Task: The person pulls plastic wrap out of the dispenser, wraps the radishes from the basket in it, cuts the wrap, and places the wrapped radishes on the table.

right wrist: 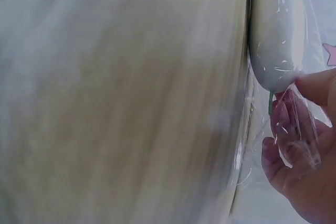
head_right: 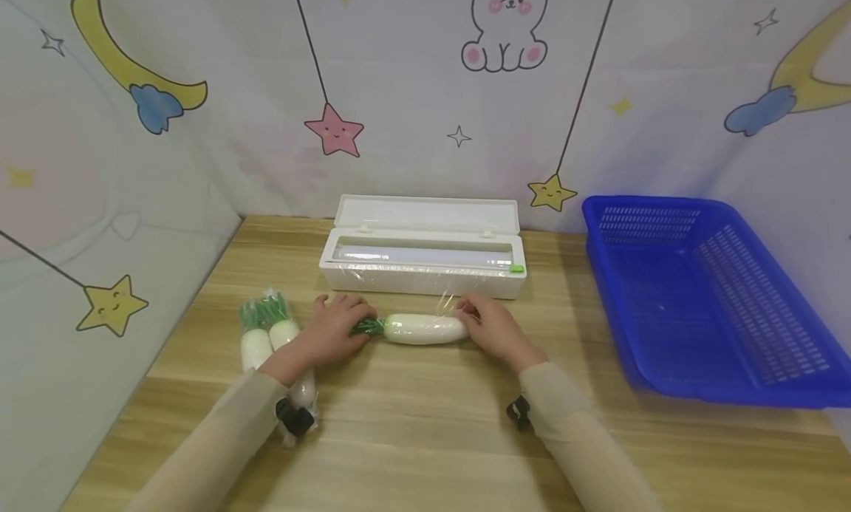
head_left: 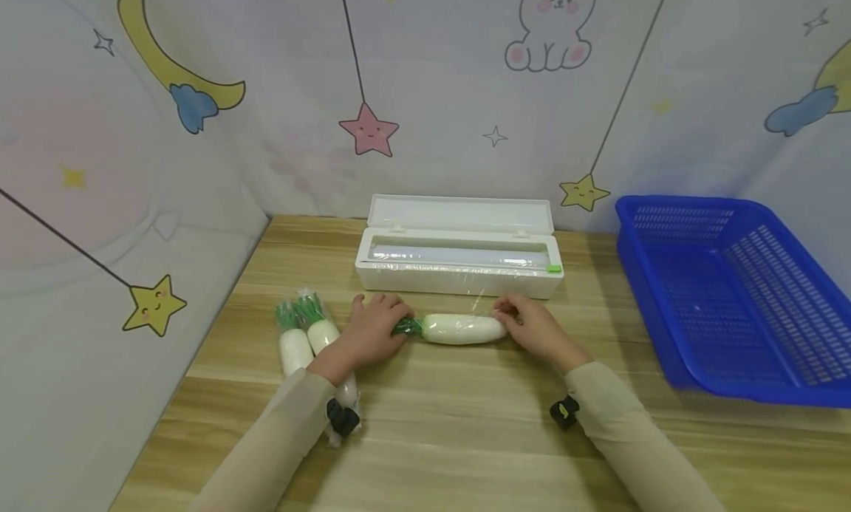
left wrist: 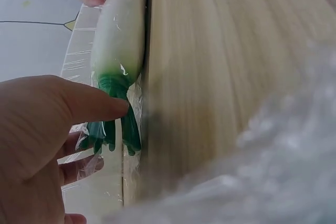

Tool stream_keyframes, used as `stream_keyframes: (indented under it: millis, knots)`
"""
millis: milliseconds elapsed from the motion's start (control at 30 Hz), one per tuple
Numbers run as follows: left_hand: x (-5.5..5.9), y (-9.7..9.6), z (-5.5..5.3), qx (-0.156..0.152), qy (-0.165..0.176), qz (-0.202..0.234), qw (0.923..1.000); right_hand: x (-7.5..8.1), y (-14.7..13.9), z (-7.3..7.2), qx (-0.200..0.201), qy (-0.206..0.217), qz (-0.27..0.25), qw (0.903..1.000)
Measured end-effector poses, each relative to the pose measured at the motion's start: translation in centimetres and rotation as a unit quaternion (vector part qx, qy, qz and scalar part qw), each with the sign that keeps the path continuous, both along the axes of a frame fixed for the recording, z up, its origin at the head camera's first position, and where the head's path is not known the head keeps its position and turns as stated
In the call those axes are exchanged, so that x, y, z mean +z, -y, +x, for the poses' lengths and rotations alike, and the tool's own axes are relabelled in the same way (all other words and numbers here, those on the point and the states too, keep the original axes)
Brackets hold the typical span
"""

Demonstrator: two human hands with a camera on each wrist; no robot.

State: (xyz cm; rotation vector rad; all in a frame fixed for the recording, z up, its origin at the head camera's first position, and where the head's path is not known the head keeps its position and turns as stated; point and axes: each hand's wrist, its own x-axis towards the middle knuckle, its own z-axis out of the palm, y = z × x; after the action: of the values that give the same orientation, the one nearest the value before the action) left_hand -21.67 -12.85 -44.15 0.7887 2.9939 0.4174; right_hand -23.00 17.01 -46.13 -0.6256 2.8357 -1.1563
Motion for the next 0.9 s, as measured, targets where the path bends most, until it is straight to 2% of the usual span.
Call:
stream_keyframes:
  millis: [100,200,333,433,500,700,900]
  knots:
    - [-0.2,0.0,-0.3,-0.001,0.0,0.007,1.0,-0.4,-0.3,-0.2,0.004,-0.025,-0.002,0.9997]
    - [-0.2,0.0,-0.5,-0.006,-0.01,0.005,0.9999,-0.6,-0.8,-0.4,0.026,-0.044,0.003,0.9987]
    - [-0.3,0.1,-0.8,-0.006,-0.023,0.002,0.9997,-0.4,-1.3,-0.5,0.058,-0.019,0.002,0.9981]
    - [-0.3,0.1,-1.0,0.005,-0.022,0.01,0.9997,-0.2,-1.4,-0.6,0.07,0.001,0.015,0.9974]
    - [-0.2,0.1,-1.1,0.018,-0.018,0.018,0.9995,-0.1,-1.3,-0.7,0.069,0.0,0.029,0.9972]
    - [0.0,-0.1,-1.4,0.052,0.006,0.04,0.9979,-0.2,-1.3,-1.1,0.061,-0.047,0.061,0.9951]
    - [0.1,-0.2,-1.4,0.055,0.008,0.033,0.9979,-0.3,-1.3,-1.4,0.041,-0.029,0.031,0.9983]
